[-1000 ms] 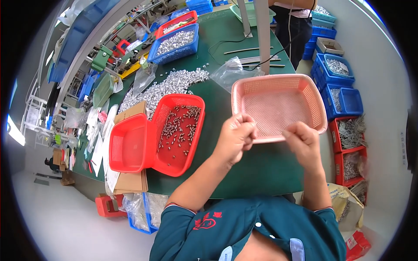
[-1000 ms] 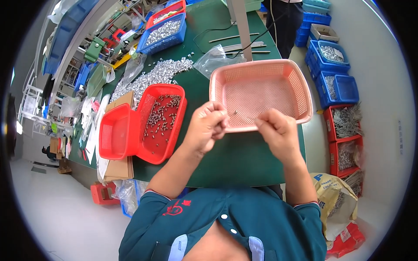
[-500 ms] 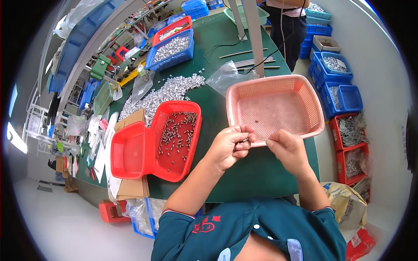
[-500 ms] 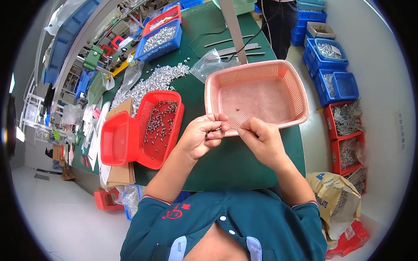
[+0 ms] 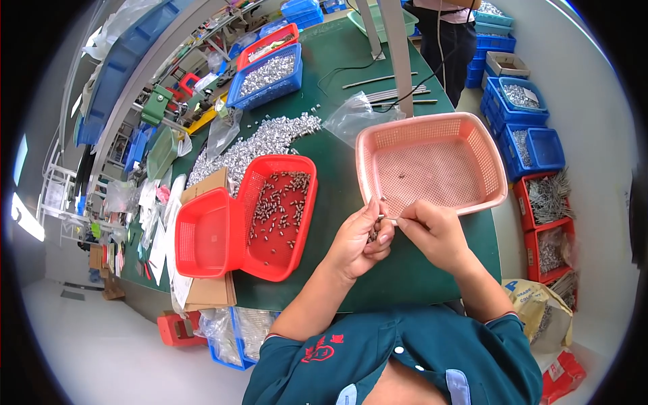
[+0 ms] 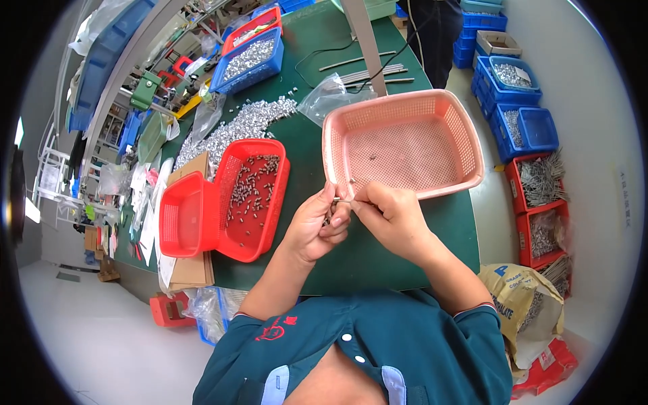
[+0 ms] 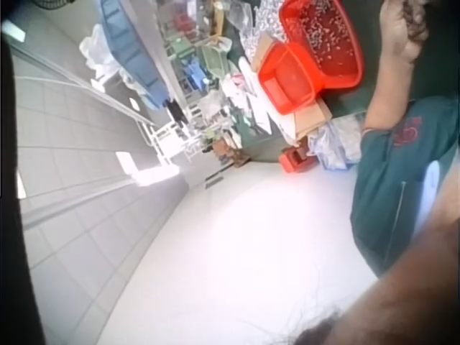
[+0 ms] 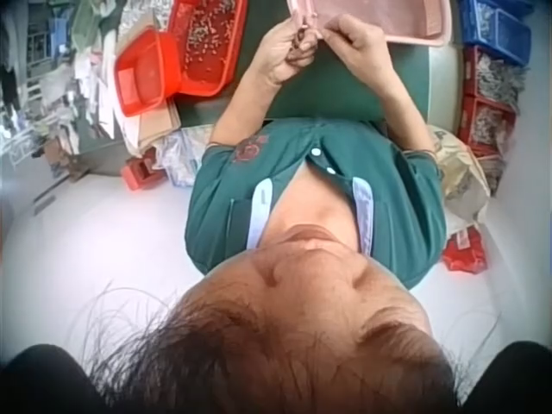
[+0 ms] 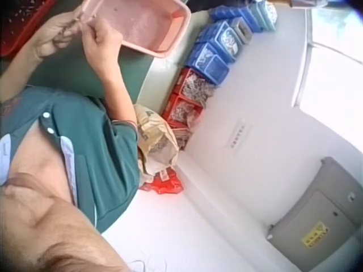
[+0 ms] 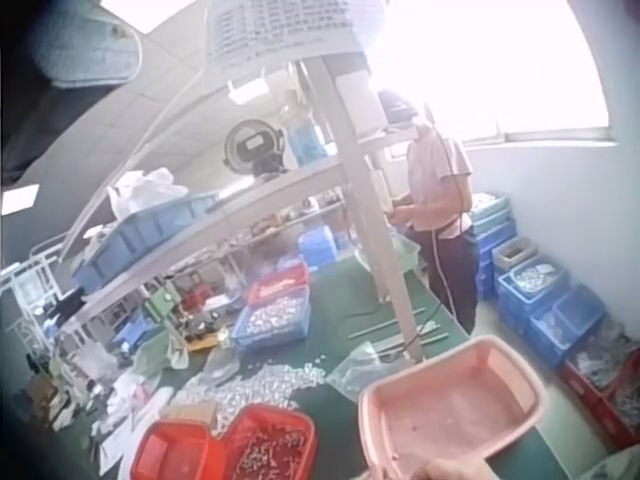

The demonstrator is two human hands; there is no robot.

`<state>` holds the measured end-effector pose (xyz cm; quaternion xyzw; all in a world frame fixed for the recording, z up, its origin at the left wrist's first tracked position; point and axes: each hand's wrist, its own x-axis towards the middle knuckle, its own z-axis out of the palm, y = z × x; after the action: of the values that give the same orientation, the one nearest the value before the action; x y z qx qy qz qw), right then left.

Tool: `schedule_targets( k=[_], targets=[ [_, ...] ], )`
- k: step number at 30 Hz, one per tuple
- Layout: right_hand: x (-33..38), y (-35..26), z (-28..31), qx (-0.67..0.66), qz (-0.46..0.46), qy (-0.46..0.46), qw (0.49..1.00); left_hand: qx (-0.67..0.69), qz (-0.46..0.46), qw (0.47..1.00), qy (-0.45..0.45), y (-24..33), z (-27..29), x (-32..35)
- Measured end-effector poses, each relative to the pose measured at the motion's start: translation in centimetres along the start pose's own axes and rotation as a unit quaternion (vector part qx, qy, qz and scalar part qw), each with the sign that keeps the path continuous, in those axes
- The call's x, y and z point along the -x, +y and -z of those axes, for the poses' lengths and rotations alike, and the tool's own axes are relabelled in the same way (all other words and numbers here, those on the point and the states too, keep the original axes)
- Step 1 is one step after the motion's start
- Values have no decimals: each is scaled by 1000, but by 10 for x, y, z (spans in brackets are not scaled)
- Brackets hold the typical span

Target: Sorting and inspecting small metal components into different bins on a workbench.

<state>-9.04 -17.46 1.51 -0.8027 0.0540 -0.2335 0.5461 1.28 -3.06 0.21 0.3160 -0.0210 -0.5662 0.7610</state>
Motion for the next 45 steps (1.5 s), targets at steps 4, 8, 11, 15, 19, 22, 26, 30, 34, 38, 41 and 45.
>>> schedule_targets(
  k=[4,8,11,15,19,22,26,30,34,38,41,45],
  targets=[
    [0,-2,-3,39,43,2,998,-6,-6,1000,21,1,-2,-3],
    [-3,2,-4,69,79,23,994,-12,-7,1000,10,0,-2,-8],
    [-5,-2,-2,113,106,38,987,-12,-14,1000,-10,0,-2,-9],
    [-1,-2,-4,199,151,57,967,-30,-39,999,-8,-4,-3,-10],
    [-1,2,1,212,157,55,963,-63,-57,996,12,-2,-8,-9],
    [-1,0,3,185,165,54,967,-155,-77,985,-1,-1,-11,-7],
    [-2,2,8,159,172,49,971,-175,-95,980,2,-1,-17,-8],
    [1,8,10,89,130,63,985,-214,-74,974,23,0,-21,-7],
    [-4,7,17,165,199,45,965,-251,-53,964,74,4,-18,-10],
    [-7,2,20,229,255,23,939,-288,-73,949,108,5,-23,-13],
    [-3,6,14,182,218,36,958,-293,-71,945,125,3,-26,-10],
    [-1,8,10,143,154,43,977,-306,-114,940,96,-1,-25,-11]
  ],
)
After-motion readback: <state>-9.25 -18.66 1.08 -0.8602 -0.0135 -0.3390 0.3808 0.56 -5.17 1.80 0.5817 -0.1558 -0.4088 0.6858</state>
